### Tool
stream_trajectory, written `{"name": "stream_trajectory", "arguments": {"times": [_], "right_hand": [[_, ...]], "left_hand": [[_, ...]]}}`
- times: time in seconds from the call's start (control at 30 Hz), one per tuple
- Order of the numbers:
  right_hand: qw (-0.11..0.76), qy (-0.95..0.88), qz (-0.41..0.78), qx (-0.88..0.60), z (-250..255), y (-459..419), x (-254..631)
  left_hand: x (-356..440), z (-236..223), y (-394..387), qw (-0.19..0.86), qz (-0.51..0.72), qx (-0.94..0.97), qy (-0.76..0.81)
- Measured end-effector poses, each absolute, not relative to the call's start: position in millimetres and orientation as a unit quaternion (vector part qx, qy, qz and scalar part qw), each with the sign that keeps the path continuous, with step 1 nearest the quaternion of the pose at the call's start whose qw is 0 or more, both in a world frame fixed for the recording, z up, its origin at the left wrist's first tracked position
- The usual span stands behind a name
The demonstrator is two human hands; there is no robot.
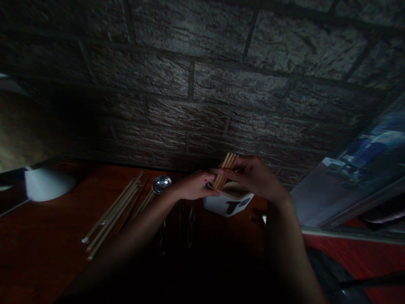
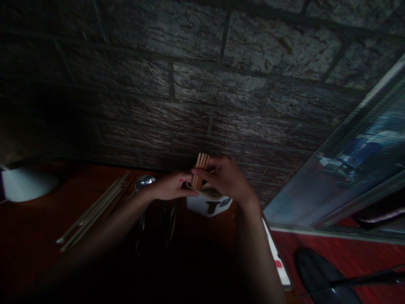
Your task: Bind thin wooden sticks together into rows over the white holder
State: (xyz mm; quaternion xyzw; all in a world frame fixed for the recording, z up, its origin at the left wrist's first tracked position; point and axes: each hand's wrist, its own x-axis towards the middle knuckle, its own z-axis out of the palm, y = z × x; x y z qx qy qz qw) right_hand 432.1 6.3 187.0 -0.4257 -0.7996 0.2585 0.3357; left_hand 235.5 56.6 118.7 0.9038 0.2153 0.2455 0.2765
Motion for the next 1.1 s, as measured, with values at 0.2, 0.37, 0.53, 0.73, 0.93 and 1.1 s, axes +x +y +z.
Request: {"name": "stream_trajectory", "arguments": {"times": [0.2, 0.37, 0.53, 0.73, 0.93, 1.1], "right_hand": [[0.339, -0.803, 0.253, -0.420, 185.4, 7.4, 433.5], [0.348, -0.799, 0.259, -0.415, 182.9, 8.4, 435.2], [0.367, -0.780, 0.305, -0.403, 185.8, 3.6, 432.7], [0.486, -0.710, 0.264, -0.435, 203.8, -9.0, 442.1], [0.649, -0.580, 0.165, -0.465, 209.2, -5.3, 452.8], [0.665, -0.555, 0.181, -0.466, 207.3, -2.2, 447.7]], "left_hand": [[235.0, 119.8, 55.8, 0.263, 0.260, 0.904, 0.217], [233.1, 121.9, 55.0, 0.245, 0.269, 0.904, 0.224], [231.3, 119.9, 57.1, 0.244, 0.285, 0.900, 0.221], [223.0, 129.4, 56.7, 0.267, 0.290, 0.897, 0.200], [203.2, 148.6, 53.9, 0.245, 0.298, 0.894, 0.230], [191.8, 157.0, 52.6, 0.247, 0.321, 0.881, 0.245]]}}
